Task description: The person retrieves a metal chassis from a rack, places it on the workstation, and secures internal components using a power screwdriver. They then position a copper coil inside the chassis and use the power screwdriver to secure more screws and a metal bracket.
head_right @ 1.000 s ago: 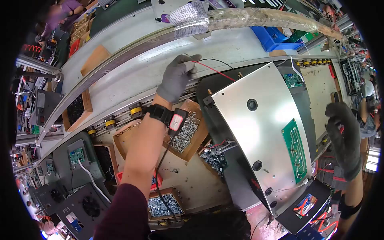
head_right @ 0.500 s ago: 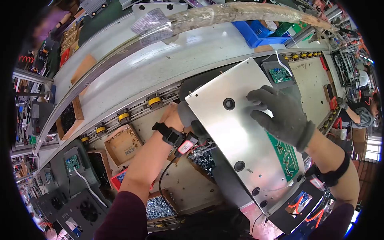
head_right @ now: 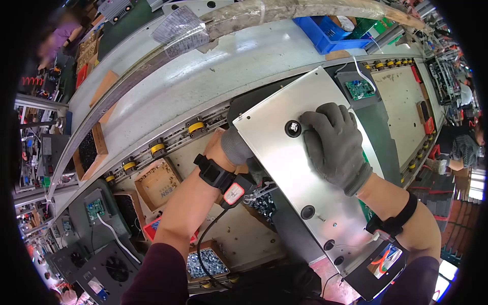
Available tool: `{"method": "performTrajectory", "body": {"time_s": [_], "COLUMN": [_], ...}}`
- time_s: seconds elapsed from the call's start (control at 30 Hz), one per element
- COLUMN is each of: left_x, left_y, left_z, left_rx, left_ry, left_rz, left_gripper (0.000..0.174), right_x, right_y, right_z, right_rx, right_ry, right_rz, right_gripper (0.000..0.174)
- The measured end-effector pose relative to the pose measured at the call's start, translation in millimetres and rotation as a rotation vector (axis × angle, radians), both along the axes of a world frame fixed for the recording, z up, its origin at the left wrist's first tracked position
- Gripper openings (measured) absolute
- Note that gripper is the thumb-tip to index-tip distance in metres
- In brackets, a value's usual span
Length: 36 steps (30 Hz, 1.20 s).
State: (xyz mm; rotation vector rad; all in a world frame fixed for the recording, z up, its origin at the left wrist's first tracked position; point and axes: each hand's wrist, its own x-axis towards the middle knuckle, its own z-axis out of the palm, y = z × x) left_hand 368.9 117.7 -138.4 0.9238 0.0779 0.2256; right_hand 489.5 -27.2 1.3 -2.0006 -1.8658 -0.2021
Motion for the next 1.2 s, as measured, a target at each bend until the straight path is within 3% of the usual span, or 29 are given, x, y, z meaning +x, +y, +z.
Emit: {"method": "performTrajectory", "body": {"time_s": [0.03,0.07,0.13,0.2,0.33,0.4,0.5,0.57,0.63,0.67,0.7,0.73,0.77,0.8,0.83,0.9,0.97,1.0,1.03,1.07,1.1,1.13,1.17,1.2], "left_x": [-0.4,-2.7,-5.7,-7.2,0.1,1.6,0.8,-3.6,-23.6,-42.4,-62.5,-93.9,-131.6,-173.3,-218.8,-317.6,-403.0,-445.3,-489.7,-526.5,-547.9,-573.6,-598.4,-608.9], "left_y": [2.4,6.0,7.0,3.0,-15.4,-27.2,-14.2,-7.3,-9.2,-16.6,-24.3,-30.8,-41.1,-55.0,-71.4,-109.2,-152.7,-173.7,-198.3,-215.1,-226.1,-243.2,-252.2,-260.6], "left_z": [6.7,18.9,21.0,7.2,0.3,-4.3,13.9,23.7,42.6,51.7,46.6,39.1,30.2,23.0,16.9,6.1,27.4,20.7,13.6,12.0,19.8,9.6,0.8,-9.8], "left_rx": [0.002,0.318,0.630,0.131,0.167,0.055,-0.012,0.344,0.398,0.329,0.140,0.220,0.293,0.355,0.415,0.613,0.979,0.937,1.137,0.943,0.743,0.768,0.613,0.709], "left_ry": [-0.001,-0.049,-0.099,-0.110,-0.103,-0.111,-0.084,-0.020,0.096,0.198,0.131,0.218,0.310,0.380,0.449,0.907,1.463,1.755,1.934,2.134,2.343,2.314,2.264,2.270], "left_rz": [-0.006,0.066,0.141,-0.062,0.071,0.216,0.097,0.162,0.428,0.530,0.575,0.605,0.630,0.704,0.776,1.006,1.254,1.321,1.327,1.269,1.088,1.112,0.981,0.946], "left_gripper": [0.040,0.042,0.044,0.049,0.052,0.050,0.047,0.046,0.044,0.040,0.037,0.039,0.042,0.041,0.040,0.039,0.036,0.037,0.040,0.044,0.051,0.060,0.067,0.067], "right_x": [-0.2,-0.9,-0.3,2.2,0.4,-4.1,-6.5,-5.8,1.1,0.0,1.1,3.3,10.3,14.1,33.9,-9.5,-54.1,-80.4,-109.3,-126.3,-148.5,-158.1,-156.6,-155.0], "right_y": [0.0,0.3,0.5,0.9,0.0,-0.2,3.8,9.8,14.0,18.5,19.2,17.8,12.2,7.6,7.1,-23.5,-70.9,-95.7,-123.5,-158.6,-177.8,-199.0,-219.4,-228.0], "right_z": [0.0,0.1,-0.2,-0.8,-0.8,1.3,10.3,13.4,16.6,24.3,29.4,44.5,57.1,74.9,97.7,152.1,188.1,195.1,186.3,175.7,167.4,148.4,126.6,113.7], "right_rx": [0.002,-0.001,-0.007,0.006,-0.002,0.017,-0.131,-0.133,-0.213,-0.281,-0.298,-0.339,-0.196,-0.166,-0.135,-0.027,-0.273,-0.365,-0.397,-0.590,-0.911,-0.995,-1.041,-1.106], "right_ry": [-0.001,0.004,0.008,0.026,-0.008,-0.051,-0.094,-0.092,0.031,0.113,0.210,0.233,0.211,0.295,0.292,0.357,0.149,0.078,0.069,0.115,-0.198,-0.252,-0.375,-0.482], "right_rz": [-0.006,0.003,0.014,0.013,0.022,0.001,0.114,0.173,0.258,0.227,0.242,0.236,0.259,0.125,0.227,0.089,0.102,0.165,0.323,0.337,0.400,0.442,0.405,0.358], "right_gripper": [0.027,0.026,0.025,0.026,0.032,0.039,0.046,0.039,0.028,0.018,0.017,0.018,0.014,0.011,0.016,0.031,0.041,0.046,0.049,0.058,0.056,0.059,0.062,0.054]}}
